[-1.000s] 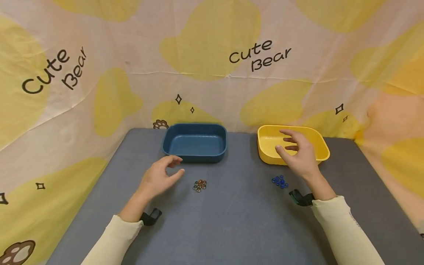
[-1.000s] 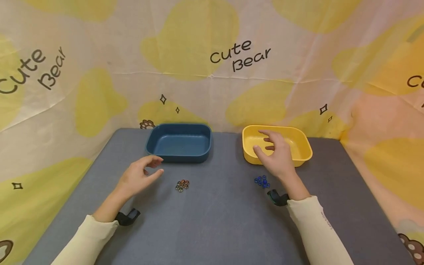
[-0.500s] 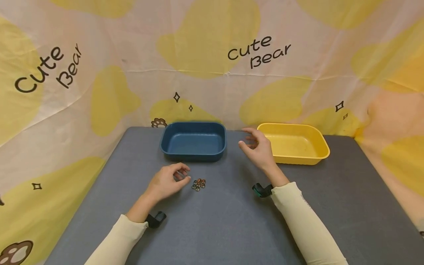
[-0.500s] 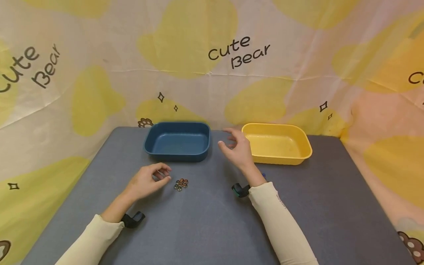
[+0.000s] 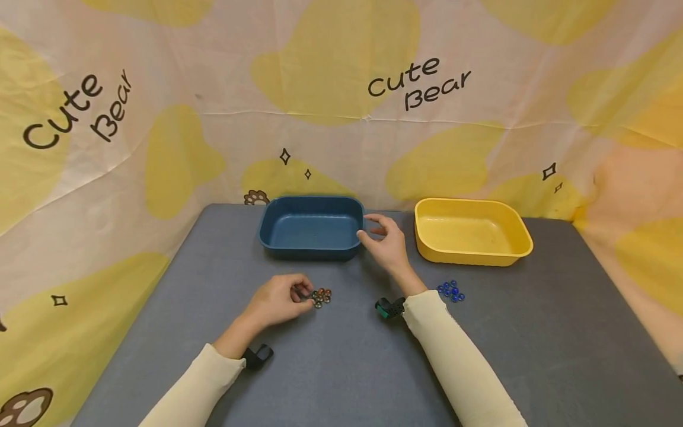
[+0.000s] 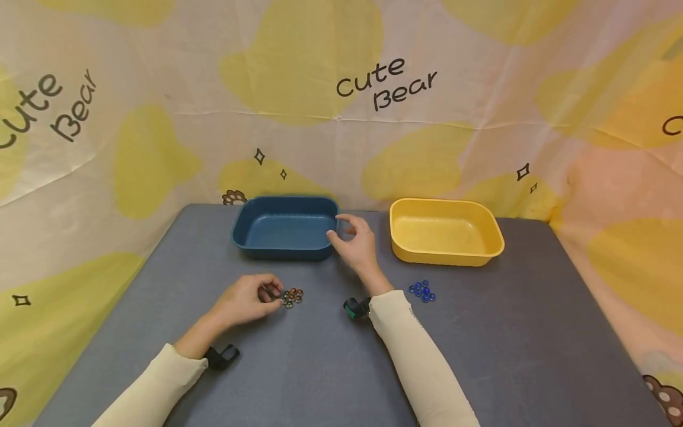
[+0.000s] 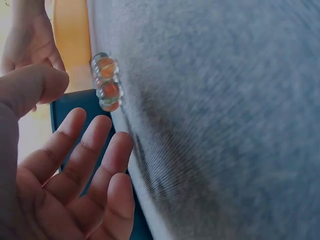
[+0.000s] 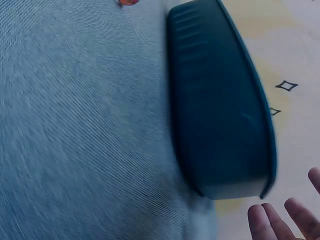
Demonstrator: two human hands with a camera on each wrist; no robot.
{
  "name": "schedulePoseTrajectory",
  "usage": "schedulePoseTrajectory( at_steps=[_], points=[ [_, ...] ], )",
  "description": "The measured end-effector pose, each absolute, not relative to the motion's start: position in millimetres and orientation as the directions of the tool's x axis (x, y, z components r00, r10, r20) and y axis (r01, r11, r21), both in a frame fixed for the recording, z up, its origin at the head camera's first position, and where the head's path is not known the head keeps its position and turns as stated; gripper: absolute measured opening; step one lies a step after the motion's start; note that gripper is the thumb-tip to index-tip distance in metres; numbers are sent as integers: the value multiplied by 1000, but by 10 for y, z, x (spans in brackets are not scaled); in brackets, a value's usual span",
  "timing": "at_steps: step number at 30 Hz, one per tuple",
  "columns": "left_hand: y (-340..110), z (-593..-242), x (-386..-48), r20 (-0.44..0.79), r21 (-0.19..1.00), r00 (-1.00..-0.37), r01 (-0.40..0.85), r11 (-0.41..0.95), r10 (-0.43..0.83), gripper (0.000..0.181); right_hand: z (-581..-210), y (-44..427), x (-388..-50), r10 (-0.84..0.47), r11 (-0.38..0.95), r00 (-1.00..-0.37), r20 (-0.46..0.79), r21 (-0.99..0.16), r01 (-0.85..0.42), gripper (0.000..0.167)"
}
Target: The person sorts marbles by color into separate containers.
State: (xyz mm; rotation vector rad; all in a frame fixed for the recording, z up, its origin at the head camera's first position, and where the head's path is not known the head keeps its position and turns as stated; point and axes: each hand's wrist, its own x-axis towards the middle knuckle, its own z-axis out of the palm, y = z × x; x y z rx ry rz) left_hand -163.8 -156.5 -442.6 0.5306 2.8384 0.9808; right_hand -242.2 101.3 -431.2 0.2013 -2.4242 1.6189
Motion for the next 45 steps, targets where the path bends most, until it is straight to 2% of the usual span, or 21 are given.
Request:
schedulePoseTrajectory(
  at_steps=[10,29,45],
  points=[
    [-1522,-4442,-1658,-3,557,-933,297,776,360,15,-4467,927,-2453,31,378,-978,208,-908,-181,41],
    [-1482,-4460,-1667,-8,522,-938,291,801,347,15,-4565,832,-2471,82,372,-987,142,-922,-102,41],
    [-1491,-4459,-1688,22,501,-932,324,802,362,13,-4596,828,-2488,76,328,-986,149,-937,-116,42]
  ],
)
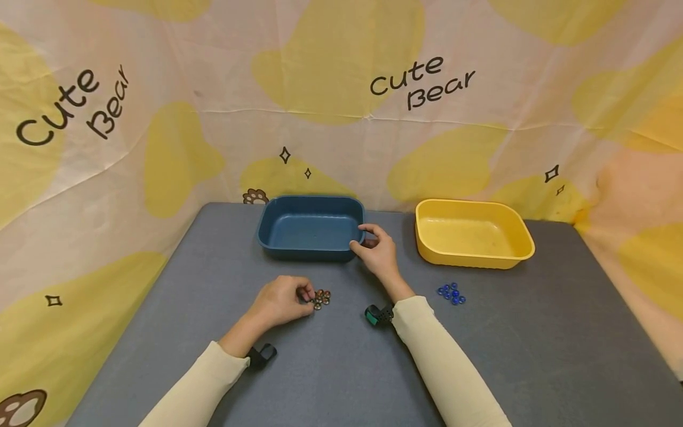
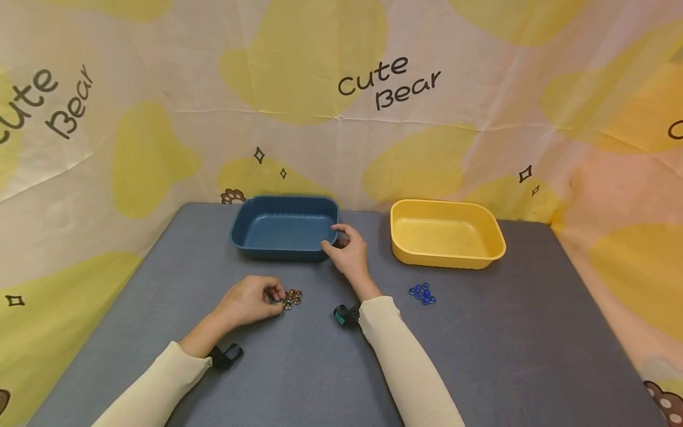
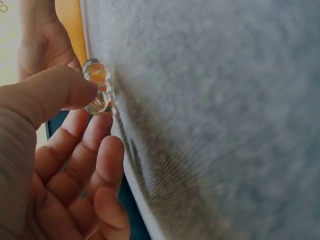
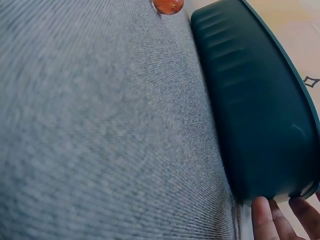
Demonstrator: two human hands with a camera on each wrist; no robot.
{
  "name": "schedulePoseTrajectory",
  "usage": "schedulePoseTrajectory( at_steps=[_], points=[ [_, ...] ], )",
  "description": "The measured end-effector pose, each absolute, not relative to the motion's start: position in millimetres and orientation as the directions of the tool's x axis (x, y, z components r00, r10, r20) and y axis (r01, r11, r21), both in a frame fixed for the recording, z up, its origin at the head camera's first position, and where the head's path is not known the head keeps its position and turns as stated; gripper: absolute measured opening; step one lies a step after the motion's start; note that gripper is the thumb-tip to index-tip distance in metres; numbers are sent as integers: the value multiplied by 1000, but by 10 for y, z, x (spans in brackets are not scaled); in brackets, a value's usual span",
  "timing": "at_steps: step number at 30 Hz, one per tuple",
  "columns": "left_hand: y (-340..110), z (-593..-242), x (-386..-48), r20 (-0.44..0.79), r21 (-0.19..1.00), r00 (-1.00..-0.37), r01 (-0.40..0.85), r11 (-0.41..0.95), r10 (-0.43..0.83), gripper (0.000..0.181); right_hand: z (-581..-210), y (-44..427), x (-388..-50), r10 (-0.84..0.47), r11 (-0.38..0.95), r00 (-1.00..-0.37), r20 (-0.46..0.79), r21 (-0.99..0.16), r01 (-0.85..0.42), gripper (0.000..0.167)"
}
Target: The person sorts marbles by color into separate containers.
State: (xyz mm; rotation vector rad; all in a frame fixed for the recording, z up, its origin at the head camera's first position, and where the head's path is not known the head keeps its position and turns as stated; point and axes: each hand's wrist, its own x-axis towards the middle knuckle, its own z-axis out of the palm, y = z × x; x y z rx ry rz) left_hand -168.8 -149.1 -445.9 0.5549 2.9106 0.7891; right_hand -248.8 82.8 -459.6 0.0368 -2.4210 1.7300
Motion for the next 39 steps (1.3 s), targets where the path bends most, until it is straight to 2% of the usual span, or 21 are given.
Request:
schedulePoseTrajectory(
  at_steps=[8,21,29,39],
  points=[
    [-1566,-4290,-1757,67,544,-928,341,766,366,12,-4606,828,-2484,66,310,-986,152,-942,-125,42],
    [-1736,-3963,-2046,201,602,-921,385,699,335,8,-4602,840,-2473,56,294,-990,133,-949,-111,45],
    [-1778,-3802,-2283,215,601,-925,379,704,314,7,-4599,854,-2478,44,303,-991,123,-947,-104,46],
    [-1771,-3767,-2656,169,584,-943,331,741,288,8,-4577,855,-2478,35,298,-994,106,-950,-91,46]
  ],
)
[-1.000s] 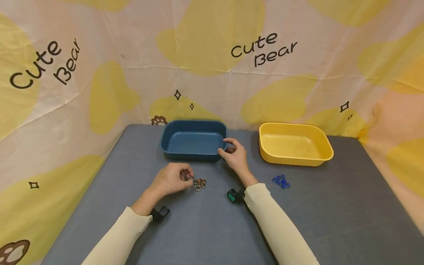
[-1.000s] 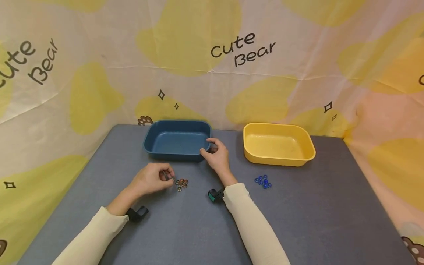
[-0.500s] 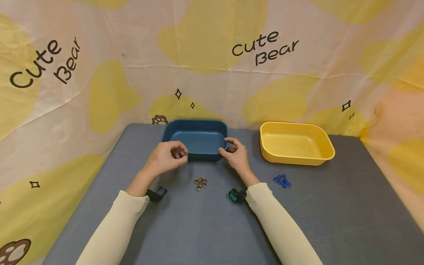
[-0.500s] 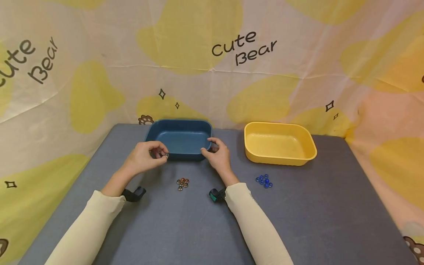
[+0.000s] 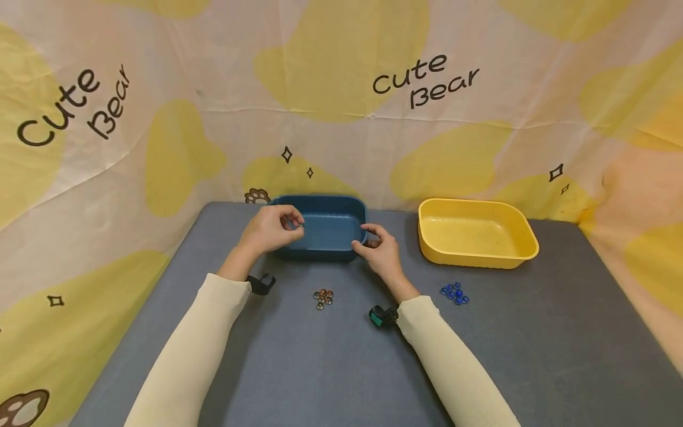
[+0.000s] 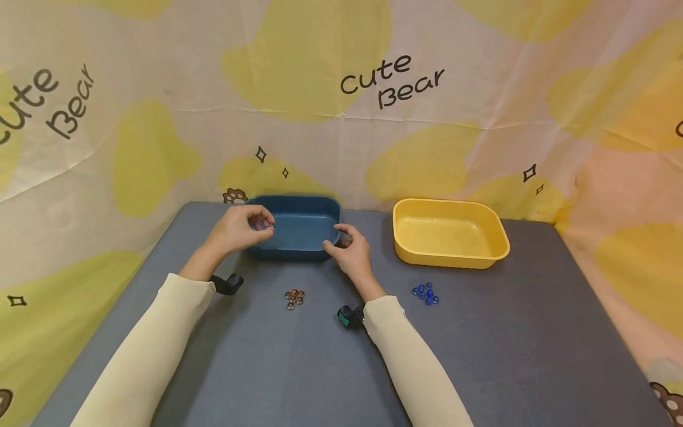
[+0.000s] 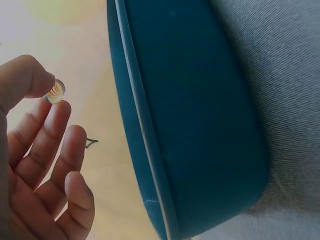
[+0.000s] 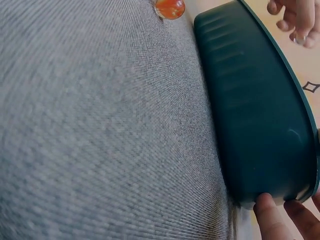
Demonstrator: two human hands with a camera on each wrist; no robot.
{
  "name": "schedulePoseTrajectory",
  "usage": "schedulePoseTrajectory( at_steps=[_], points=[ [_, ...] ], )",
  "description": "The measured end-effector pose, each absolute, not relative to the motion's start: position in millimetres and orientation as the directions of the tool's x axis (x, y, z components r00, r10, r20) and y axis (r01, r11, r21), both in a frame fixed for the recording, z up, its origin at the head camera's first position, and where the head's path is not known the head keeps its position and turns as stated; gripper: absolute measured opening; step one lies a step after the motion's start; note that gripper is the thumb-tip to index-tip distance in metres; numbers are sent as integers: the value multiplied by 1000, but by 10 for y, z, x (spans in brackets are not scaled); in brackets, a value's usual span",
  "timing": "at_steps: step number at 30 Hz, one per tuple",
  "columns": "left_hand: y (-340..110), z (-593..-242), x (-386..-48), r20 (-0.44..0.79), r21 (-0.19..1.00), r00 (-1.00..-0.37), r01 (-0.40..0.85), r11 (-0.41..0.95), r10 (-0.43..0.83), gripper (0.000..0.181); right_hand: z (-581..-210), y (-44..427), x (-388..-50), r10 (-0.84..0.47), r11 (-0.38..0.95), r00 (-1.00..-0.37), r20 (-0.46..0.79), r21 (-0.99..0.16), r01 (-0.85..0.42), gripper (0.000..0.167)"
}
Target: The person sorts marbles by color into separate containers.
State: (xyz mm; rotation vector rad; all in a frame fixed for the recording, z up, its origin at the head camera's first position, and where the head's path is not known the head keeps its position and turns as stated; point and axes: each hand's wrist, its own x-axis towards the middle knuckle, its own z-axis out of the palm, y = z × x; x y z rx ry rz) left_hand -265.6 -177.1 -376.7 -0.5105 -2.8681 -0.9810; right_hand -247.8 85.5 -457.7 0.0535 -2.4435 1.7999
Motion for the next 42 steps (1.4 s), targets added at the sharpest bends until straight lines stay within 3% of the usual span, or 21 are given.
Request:
schedulePoseTrajectory(
  at_steps=[15,30,42],
  points=[
    [-1592,-3905,-3083,71,448,-932,349,823,356,13,-4580,847,-2490,15,312,-994,108,-945,-98,47],
    [-1472,-4117,-3283,-57,554,-938,254,793,341,14,-4568,841,-2470,36,306,-994,108,-948,-92,47],
    [-1459,-4246,-3408,-136,502,-923,249,828,360,9,-4558,844,-2475,41,298,-993,112,-950,-95,47]
  ],
)
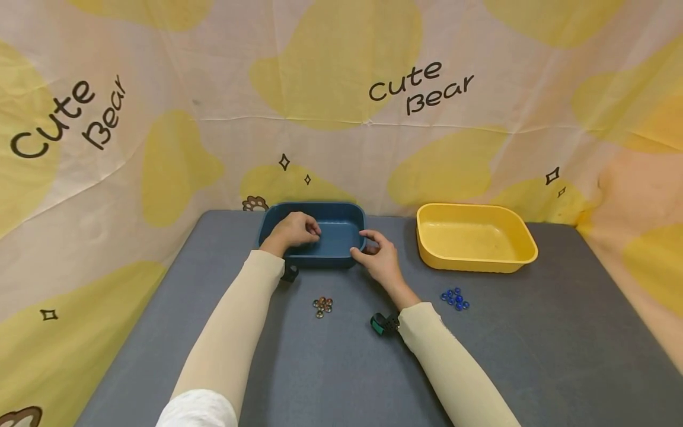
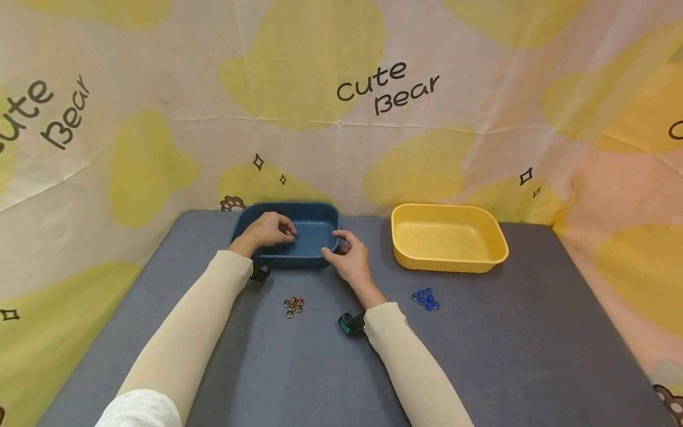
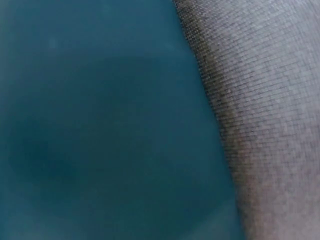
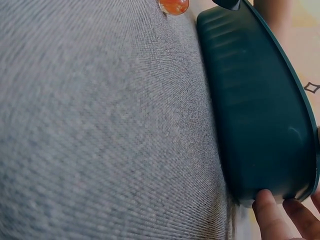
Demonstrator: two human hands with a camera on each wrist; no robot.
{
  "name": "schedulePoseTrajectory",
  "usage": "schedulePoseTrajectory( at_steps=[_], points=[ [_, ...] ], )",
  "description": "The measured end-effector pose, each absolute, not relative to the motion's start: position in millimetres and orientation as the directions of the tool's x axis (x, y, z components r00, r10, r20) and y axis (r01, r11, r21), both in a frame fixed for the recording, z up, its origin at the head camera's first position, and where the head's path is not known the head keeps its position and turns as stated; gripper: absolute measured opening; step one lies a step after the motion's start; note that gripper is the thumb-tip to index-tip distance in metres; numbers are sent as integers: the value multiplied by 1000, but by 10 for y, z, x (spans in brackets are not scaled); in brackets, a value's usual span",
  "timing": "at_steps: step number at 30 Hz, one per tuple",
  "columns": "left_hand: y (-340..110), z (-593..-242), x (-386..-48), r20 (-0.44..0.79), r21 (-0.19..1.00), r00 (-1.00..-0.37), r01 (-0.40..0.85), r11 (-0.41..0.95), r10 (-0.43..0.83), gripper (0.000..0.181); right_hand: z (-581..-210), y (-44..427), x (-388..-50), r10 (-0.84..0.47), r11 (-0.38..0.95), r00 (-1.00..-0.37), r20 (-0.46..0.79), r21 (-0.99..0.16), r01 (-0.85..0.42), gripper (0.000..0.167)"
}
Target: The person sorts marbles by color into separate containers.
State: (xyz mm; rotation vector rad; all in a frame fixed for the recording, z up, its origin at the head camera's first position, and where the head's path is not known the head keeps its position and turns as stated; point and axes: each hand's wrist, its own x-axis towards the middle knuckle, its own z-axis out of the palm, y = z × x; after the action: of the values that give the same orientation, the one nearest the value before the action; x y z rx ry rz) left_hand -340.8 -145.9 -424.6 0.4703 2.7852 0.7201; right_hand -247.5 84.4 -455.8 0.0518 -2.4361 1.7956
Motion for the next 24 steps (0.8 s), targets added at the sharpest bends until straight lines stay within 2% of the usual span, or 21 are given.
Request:
schedulePoseTrajectory(
  at_steps=[17,24],
  points=[
    [-1462,-4289,-3420,-183,493,-915,232,839,360,11,-4565,832,-2466,33,293,-993,114,-951,-100,47],
    [-1469,-4210,-3404,-153,446,-922,258,857,357,28,-4569,847,-2479,35,301,-993,114,-949,-98,47]
  ],
)
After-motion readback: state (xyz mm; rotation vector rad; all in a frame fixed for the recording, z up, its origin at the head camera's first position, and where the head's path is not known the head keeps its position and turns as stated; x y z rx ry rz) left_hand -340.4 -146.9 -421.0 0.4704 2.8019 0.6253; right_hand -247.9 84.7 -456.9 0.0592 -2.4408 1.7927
